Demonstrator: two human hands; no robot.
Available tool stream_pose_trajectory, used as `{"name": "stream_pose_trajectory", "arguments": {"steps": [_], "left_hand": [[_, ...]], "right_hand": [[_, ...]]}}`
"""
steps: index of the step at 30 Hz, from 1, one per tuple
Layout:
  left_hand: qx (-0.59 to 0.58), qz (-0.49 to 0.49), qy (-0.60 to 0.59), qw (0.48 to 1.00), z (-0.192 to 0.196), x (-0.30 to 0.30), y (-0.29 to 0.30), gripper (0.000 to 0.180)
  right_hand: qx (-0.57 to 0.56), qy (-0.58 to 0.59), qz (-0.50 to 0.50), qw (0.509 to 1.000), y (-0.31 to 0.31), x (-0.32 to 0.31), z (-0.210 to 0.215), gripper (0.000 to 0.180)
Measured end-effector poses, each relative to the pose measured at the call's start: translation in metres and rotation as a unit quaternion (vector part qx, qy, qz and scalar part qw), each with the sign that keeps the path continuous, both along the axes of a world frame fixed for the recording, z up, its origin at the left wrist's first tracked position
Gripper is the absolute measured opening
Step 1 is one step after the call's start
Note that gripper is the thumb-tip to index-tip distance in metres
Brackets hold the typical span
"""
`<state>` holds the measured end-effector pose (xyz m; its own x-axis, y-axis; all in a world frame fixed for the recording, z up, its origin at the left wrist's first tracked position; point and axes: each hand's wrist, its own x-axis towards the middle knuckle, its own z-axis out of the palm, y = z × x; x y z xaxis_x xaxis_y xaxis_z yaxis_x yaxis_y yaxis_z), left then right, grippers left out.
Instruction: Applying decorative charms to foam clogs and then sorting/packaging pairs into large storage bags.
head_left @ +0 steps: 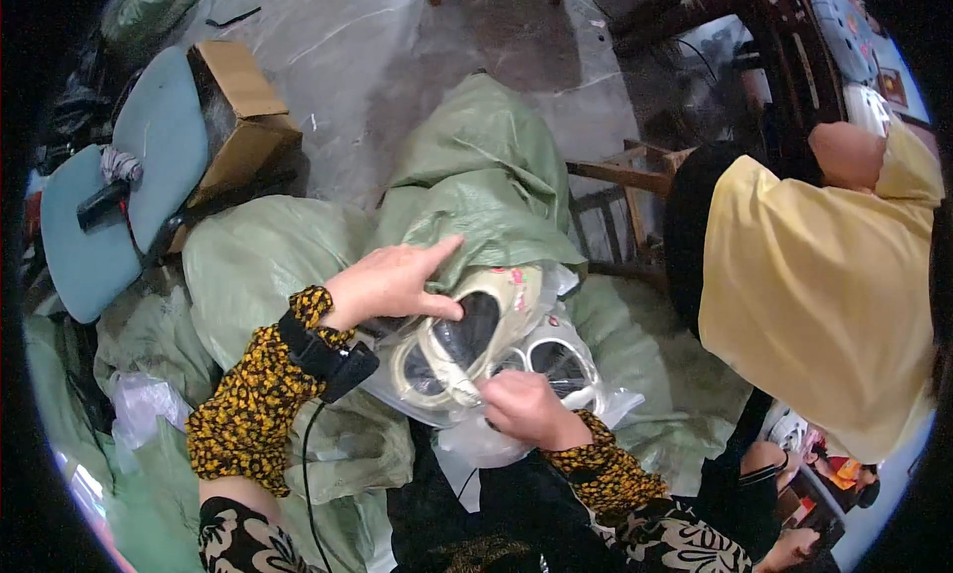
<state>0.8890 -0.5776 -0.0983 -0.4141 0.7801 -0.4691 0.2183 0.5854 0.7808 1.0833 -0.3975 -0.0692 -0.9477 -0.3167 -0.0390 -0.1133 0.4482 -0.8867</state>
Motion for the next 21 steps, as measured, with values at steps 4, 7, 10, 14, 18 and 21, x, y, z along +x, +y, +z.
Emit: {"name": "stream_pose_trajectory", "arguments": {"steps": [4, 7, 10, 14, 18, 21], "left_hand": [[-0.089, -0.104, 0.032, 0.99, 0.007, 0.001, 0.005, 0.039], [0.136, 0.049, 0.075, 0.987, 0.002, 0.004, 0.006, 0.016], [0.188, 0.25, -0.049, 0.949, 0.04, -0.001, -0.005, 0.017], [0.281, 0.497, -0.174, 0.803, 0.058, 0.008, -0.067, 0.019], [0.318, 0.51, -0.157, 0.784, 0.068, 0.009, -0.103, 0.02], [0.3, 0.49, -0.131, 0.808, 0.057, -0.008, -0.089, 0.02]], "right_hand": [[-0.007, 0.001, -0.011, 1.0, -0.009, 0.003, -0.01, 0.016], [-0.014, 0.004, -0.009, 1.0, -0.01, 0.0, -0.008, 0.017], [-0.026, 0.013, -0.067, 0.997, -0.006, -0.006, -0.004, 0.017], [0.05, 0.0, -0.208, 0.977, 0.026, -0.021, 0.001, 0.015], [0.097, -0.054, -0.36, 0.926, 0.035, -0.06, 0.017, 0.007], [0.148, 0.011, -0.389, 0.909, 0.033, -0.088, -0.003, 0.009]]}}
